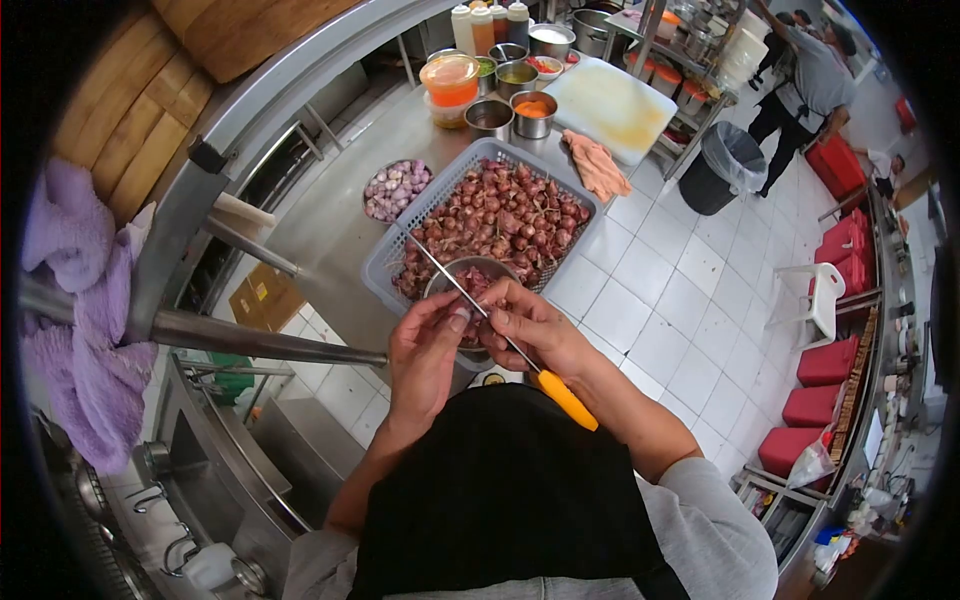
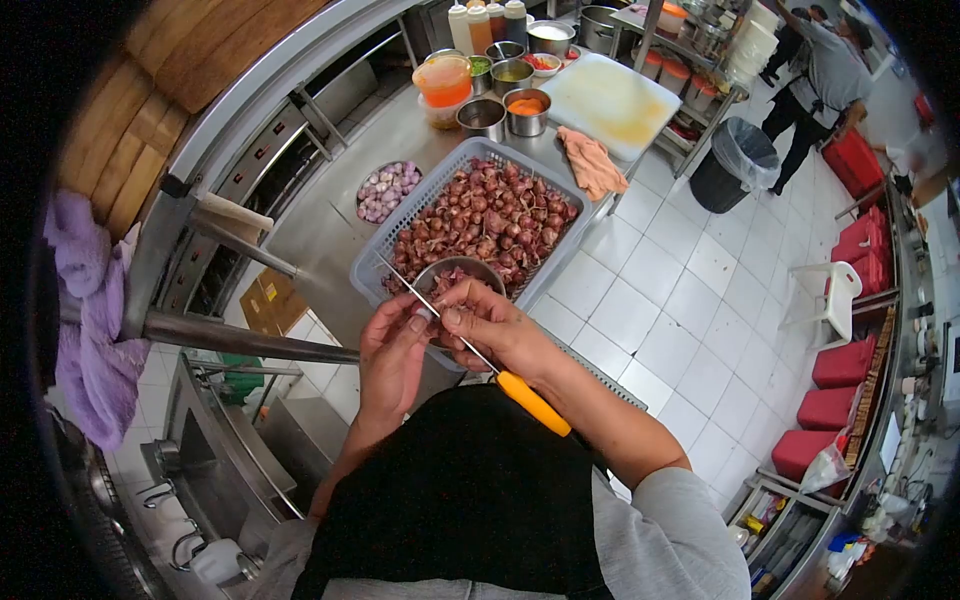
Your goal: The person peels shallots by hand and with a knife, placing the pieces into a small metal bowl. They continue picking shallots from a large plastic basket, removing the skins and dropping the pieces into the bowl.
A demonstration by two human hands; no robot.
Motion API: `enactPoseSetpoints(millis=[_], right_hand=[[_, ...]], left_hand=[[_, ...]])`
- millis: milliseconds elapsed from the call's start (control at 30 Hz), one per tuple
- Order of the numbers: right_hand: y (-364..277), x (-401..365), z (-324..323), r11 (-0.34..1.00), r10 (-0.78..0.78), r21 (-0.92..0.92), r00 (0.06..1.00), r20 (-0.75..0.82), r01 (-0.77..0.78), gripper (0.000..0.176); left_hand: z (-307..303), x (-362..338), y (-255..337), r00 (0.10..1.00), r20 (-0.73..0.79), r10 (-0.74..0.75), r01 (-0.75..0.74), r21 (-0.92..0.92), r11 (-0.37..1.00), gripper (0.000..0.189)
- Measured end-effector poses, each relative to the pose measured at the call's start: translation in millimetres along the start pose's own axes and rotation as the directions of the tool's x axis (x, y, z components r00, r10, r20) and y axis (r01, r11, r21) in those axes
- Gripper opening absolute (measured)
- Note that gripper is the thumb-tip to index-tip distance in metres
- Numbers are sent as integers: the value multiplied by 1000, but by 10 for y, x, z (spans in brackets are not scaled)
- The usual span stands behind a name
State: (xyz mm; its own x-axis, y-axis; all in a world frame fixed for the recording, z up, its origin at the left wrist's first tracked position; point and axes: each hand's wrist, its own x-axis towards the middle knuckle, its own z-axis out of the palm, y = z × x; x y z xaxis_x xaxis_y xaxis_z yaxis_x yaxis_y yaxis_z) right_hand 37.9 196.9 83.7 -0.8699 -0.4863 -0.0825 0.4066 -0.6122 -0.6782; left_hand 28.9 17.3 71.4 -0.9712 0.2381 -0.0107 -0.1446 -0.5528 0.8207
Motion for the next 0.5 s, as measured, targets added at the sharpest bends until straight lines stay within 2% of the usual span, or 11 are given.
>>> enactPoseSetpoints(millis=[233, 400, 500], right_hand=[[-46, -16, -97, 999, 32, 20, 988, -153, -29, 25], [128, 15, -358, 989, -28, -145, 963, -267, -11, 23], [208, -14, -469, 991, 4, -133, 985, -174, -28, 28]], left_hand=[[-48, -17, 56, 994, -49, -93, 91, -43, 995, 28], [-40, 4, 80, 992, -50, -117, 111, -114, 987, 29], [-126, 37, -3, 993, -55, -102, 94, -135, 986, 27]])
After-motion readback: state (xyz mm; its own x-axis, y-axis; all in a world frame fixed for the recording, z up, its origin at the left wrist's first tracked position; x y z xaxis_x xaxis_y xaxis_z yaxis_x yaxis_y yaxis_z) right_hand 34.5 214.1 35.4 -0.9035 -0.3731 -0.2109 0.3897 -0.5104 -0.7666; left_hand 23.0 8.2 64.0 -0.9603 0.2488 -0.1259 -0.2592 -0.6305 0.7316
